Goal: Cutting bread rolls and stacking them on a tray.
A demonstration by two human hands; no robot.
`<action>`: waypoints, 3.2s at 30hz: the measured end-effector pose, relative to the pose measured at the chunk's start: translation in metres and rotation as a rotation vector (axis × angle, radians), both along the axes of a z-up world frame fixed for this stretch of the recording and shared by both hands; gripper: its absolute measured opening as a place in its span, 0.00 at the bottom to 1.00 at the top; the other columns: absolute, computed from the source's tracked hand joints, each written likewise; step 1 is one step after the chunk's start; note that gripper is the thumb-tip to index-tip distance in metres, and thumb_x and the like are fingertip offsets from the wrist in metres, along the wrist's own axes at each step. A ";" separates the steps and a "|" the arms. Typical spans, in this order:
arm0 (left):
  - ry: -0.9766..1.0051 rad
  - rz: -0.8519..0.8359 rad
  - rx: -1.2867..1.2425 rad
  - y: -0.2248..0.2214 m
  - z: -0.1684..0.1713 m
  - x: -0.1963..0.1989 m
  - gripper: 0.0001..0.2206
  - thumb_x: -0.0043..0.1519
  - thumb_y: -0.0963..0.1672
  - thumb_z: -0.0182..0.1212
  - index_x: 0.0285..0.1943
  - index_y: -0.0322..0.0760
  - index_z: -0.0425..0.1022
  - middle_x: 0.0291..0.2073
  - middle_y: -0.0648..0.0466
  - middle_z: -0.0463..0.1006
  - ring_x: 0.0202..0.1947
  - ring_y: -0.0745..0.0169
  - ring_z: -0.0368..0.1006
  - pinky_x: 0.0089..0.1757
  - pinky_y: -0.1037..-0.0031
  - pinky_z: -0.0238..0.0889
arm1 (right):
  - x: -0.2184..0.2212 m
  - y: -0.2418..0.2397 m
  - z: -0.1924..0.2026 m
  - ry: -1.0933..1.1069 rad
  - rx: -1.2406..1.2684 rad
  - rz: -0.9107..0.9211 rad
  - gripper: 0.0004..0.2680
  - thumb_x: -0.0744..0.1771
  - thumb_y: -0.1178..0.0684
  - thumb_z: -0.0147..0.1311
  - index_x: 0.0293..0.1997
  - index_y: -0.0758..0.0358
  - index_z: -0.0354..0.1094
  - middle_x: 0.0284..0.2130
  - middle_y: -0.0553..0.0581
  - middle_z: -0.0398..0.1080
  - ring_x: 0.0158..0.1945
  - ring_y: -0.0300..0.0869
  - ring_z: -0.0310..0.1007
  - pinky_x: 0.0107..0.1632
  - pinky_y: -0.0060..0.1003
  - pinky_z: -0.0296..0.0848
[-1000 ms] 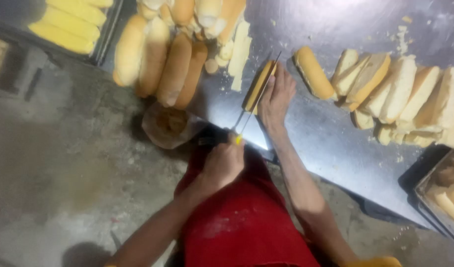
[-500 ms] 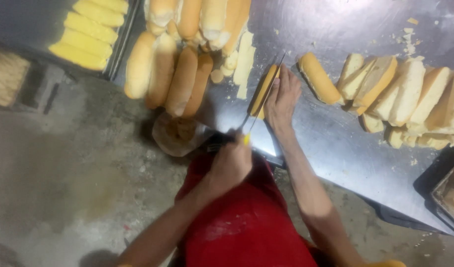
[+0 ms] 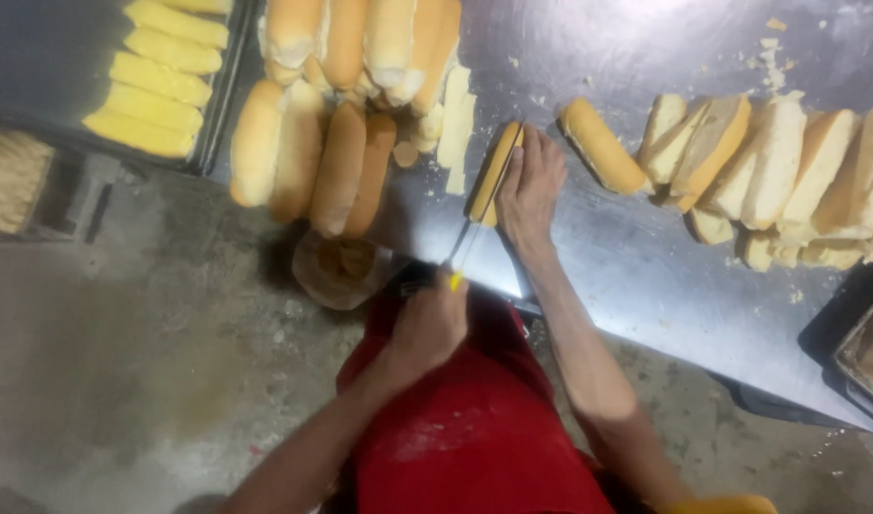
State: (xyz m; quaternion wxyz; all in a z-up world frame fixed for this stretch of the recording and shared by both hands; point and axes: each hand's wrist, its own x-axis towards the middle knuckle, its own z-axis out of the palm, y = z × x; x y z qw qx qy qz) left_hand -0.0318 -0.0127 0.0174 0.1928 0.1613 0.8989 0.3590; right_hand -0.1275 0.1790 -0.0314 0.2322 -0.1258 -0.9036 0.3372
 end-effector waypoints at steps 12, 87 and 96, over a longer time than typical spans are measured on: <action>0.090 -0.013 -0.054 0.006 -0.038 -0.011 0.18 0.70 0.46 0.48 0.50 0.18 0.70 0.23 0.33 0.78 0.26 0.33 0.79 0.31 0.53 0.73 | -0.004 -0.003 -0.005 -0.025 0.008 -0.023 0.19 0.75 0.47 0.34 0.68 0.70 0.63 0.55 0.67 0.65 0.60 0.53 0.60 0.64 0.55 0.58; -0.094 0.274 0.178 -0.084 0.039 0.005 0.17 0.70 0.48 0.46 0.50 0.31 0.75 0.30 0.42 0.80 0.31 0.49 0.78 0.35 0.60 0.71 | 0.042 0.147 0.157 -0.268 -0.309 -0.180 0.30 0.63 0.58 0.63 0.73 0.66 0.49 0.56 0.65 0.67 0.50 0.49 0.77 0.47 0.39 0.83; 0.035 0.225 0.200 -0.051 0.036 0.018 0.15 0.69 0.49 0.50 0.46 0.30 0.74 0.24 0.45 0.79 0.24 0.50 0.79 0.27 0.61 0.69 | 0.072 0.220 0.136 -0.345 0.455 -0.320 0.23 0.65 0.55 0.65 0.66 0.70 0.59 0.54 0.81 0.59 0.59 0.68 0.56 0.56 0.65 0.62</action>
